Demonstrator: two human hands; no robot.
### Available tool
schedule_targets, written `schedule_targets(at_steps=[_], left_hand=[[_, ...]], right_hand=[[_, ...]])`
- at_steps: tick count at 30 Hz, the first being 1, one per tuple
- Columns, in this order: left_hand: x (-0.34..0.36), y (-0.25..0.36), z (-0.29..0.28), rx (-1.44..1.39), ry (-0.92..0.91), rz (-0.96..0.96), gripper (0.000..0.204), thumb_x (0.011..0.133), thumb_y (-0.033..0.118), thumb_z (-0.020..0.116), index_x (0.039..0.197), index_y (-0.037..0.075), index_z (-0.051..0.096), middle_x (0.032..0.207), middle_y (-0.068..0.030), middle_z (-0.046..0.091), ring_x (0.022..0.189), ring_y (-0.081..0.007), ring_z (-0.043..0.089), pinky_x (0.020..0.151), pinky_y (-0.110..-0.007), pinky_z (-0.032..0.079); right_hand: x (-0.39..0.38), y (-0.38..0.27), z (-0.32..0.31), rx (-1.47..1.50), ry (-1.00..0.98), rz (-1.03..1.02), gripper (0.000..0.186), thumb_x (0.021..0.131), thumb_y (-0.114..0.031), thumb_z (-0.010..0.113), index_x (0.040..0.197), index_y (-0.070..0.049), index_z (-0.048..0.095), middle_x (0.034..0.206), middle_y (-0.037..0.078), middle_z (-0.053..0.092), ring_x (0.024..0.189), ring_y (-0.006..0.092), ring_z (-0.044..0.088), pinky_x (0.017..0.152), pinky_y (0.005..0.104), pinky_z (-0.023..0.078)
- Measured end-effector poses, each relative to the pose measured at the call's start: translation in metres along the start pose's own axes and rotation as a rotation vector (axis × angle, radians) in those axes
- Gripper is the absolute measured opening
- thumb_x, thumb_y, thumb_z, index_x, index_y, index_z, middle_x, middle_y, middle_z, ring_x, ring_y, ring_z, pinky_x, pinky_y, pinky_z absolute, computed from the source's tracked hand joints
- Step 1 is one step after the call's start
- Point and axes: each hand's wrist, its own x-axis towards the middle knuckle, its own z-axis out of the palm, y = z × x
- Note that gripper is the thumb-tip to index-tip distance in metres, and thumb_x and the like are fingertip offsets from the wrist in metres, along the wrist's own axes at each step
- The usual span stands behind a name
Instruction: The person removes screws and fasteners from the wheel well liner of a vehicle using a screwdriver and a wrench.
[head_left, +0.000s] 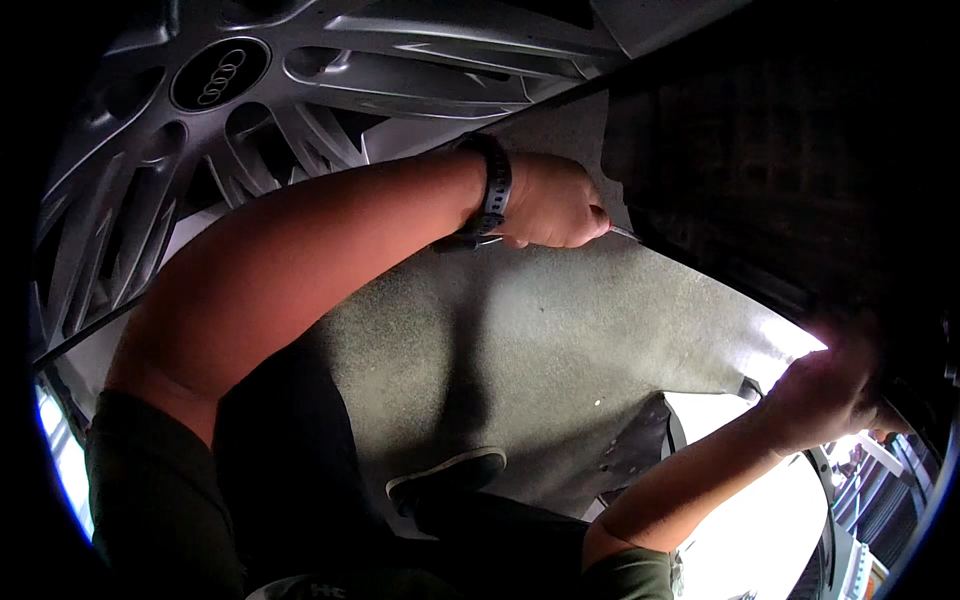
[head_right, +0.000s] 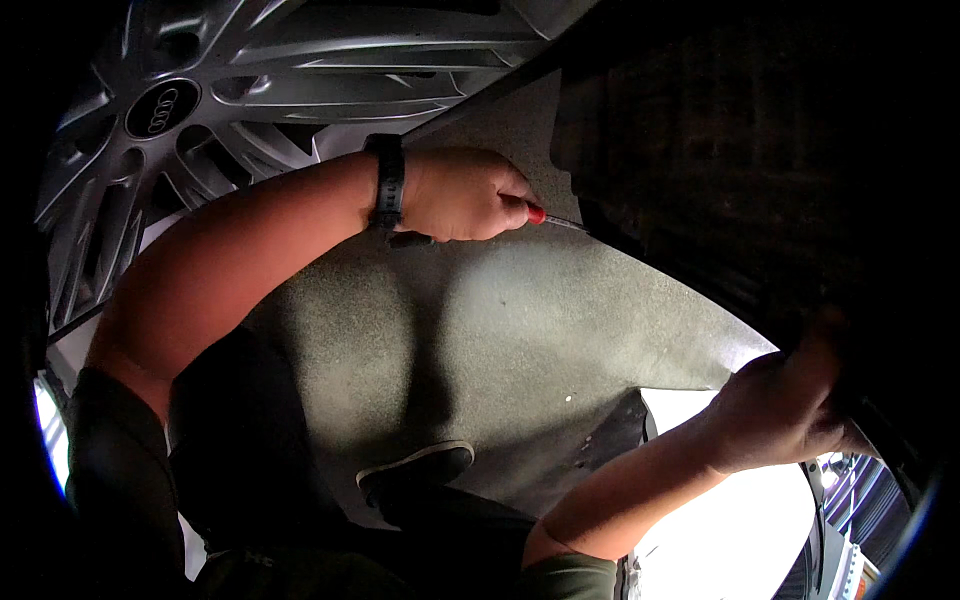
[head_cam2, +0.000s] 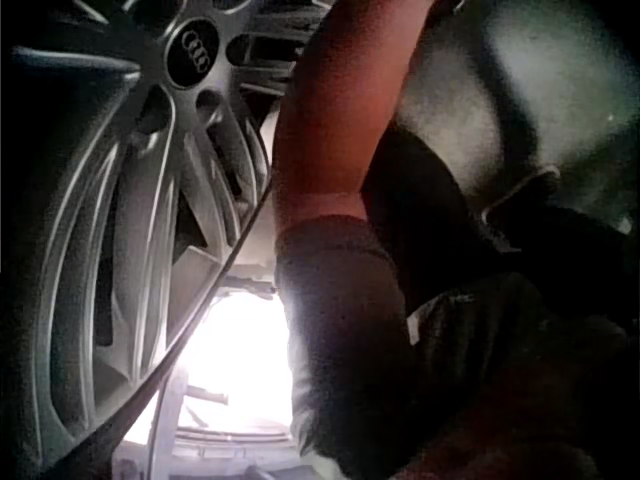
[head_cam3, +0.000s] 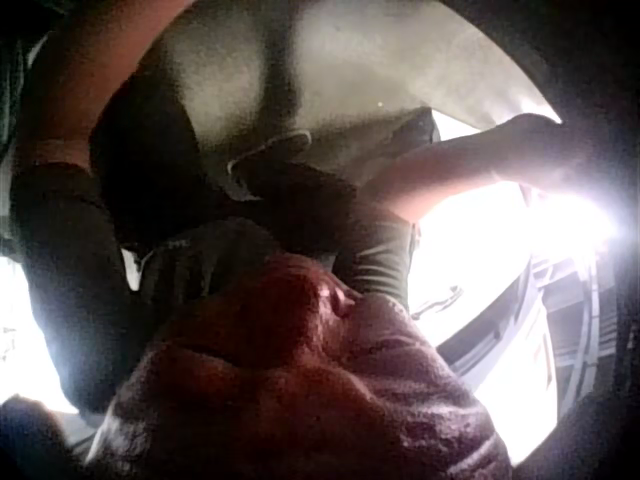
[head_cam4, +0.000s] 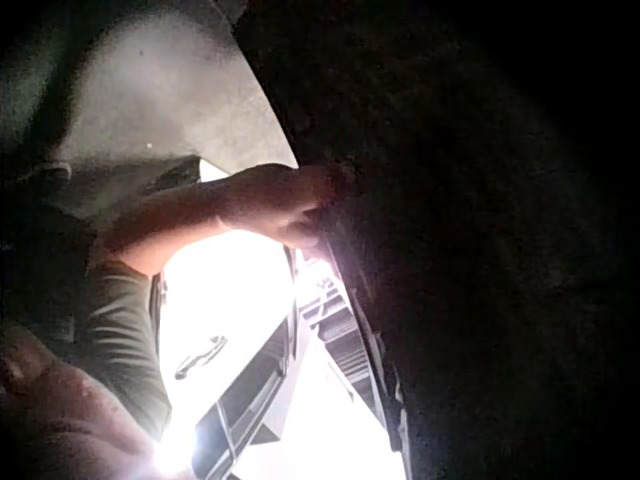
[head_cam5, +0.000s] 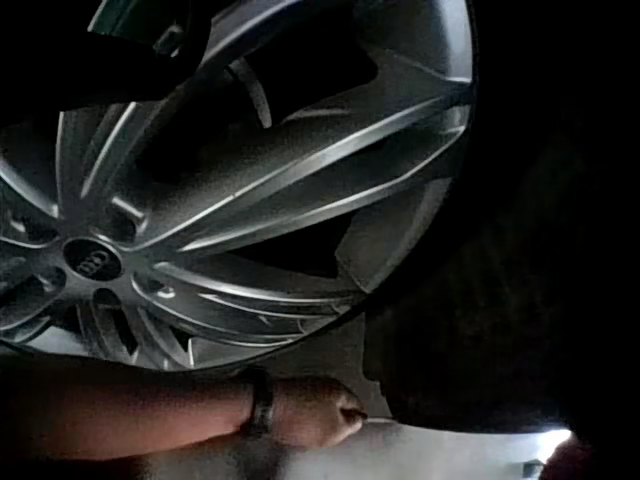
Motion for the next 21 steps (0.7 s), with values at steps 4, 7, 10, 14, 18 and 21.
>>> schedule_targets(at_steps=[4, 7, 10, 14, 18, 21], left_hand=[[-0.006, 0.016, -0.001, -0.778, -0.191, -0.458, 0.03, 0.104, 0.032, 0.05, 0.113, 0.007, 0.064, 0.06, 0.0067, 0.039, 0.05, -0.0052, 0.03, 0.046, -0.026, 0.029], [-0.011, 0.013, 0.014, -0.839, -0.101, -0.482, 0.03, 0.103, 0.03, 0.053, 0.113, 0.004, 0.063, 0.06, 0.0083, 0.036, 0.049, -0.0039, 0.027, 0.044, -0.024, 0.025], [-0.016, 0.015, 0.03, -0.791, 0.004, -0.464, 0.03, 0.102, 0.029, 0.055, 0.108, 0.002, 0.065, 0.06, 0.0067, 0.044, 0.05, -0.0044, 0.036, 0.045, -0.025, 0.03], [-0.023, 0.033, 0.043, -0.601, 0.181, -0.399, 0.031, 0.101, 0.028, 0.055, 0.102, 0.001, 0.069, 0.064, 0.0031, 0.054, 0.054, -0.0066, 0.047, 0.05, -0.028, 0.038], [-0.026, 0.023, 0.065, -0.544, 0.283, -0.391, 0.042, 0.102, 0.036, 0.054, 0.089, -0.002, 0.069, 0.068, -0.0086, 0.067, 0.061, -0.0174, 0.063, 0.062, -0.037, 0.051], [-0.02, 0.021, 0.074, -0.605, 0.267, -0.366, 0.039, 0.101, 0.032, 0.054, 0.087, -0.002, 0.067, 0.069, -0.0097, 0.068, 0.064, -0.0173, 0.065, 0.062, -0.037, 0.051]], right_hand=[[0.005, -0.008, 0.001, -0.053, -0.036, -0.093, 0.088, 0.081, -0.013, 0.079, 0.148, -0.008, 0.022, 0.137, 0.018, 0.046, 0.127, 0.0313, 0.05, 0.103, 0.0409, 0.052], [0.006, -0.014, 0.008, -0.049, -0.059, -0.127, 0.087, 0.08, -0.013, 0.079, 0.147, -0.007, 0.024, 0.136, 0.019, 0.047, 0.127, 0.0328, 0.051, 0.101, 0.0404, 0.053], [0.004, -0.014, 0.008, -0.05, -0.031, -0.096, 0.075, 0.084, -0.013, 0.077, 0.144, -0.006, 0.033, 0.136, 0.02, 0.047, 0.125, 0.0337, 0.053, 0.101, 0.0402, 0.054], [0.006, 0.012, -0.012, -0.335, -0.036, -0.271, 0.047, 0.089, -0.013, 0.072, 0.13, -0.01, 0.049, 0.131, 0.02, 0.052, 0.116, 0.0317, 0.056, 0.096, 0.0377, 0.053], [0.003, 0.024, -0.009, -0.31, -0.044, -0.3, 0.041, 0.09, -0.012, 0.07, 0.125, -0.011, 0.05, 0.13, 0.02, 0.053, 0.113, 0.0306, 0.056, 0.095, 0.037, 0.051], [0.004, 0.012, -0.002, -0.167, -0.04, -0.243, 0.046, 0.09, -0.012, 0.07, 0.128, -0.009, 0.044, 0.131, 0.021, 0.052, 0.114, 0.0307, 0.056, 0.097, 0.0375, 0.05]])
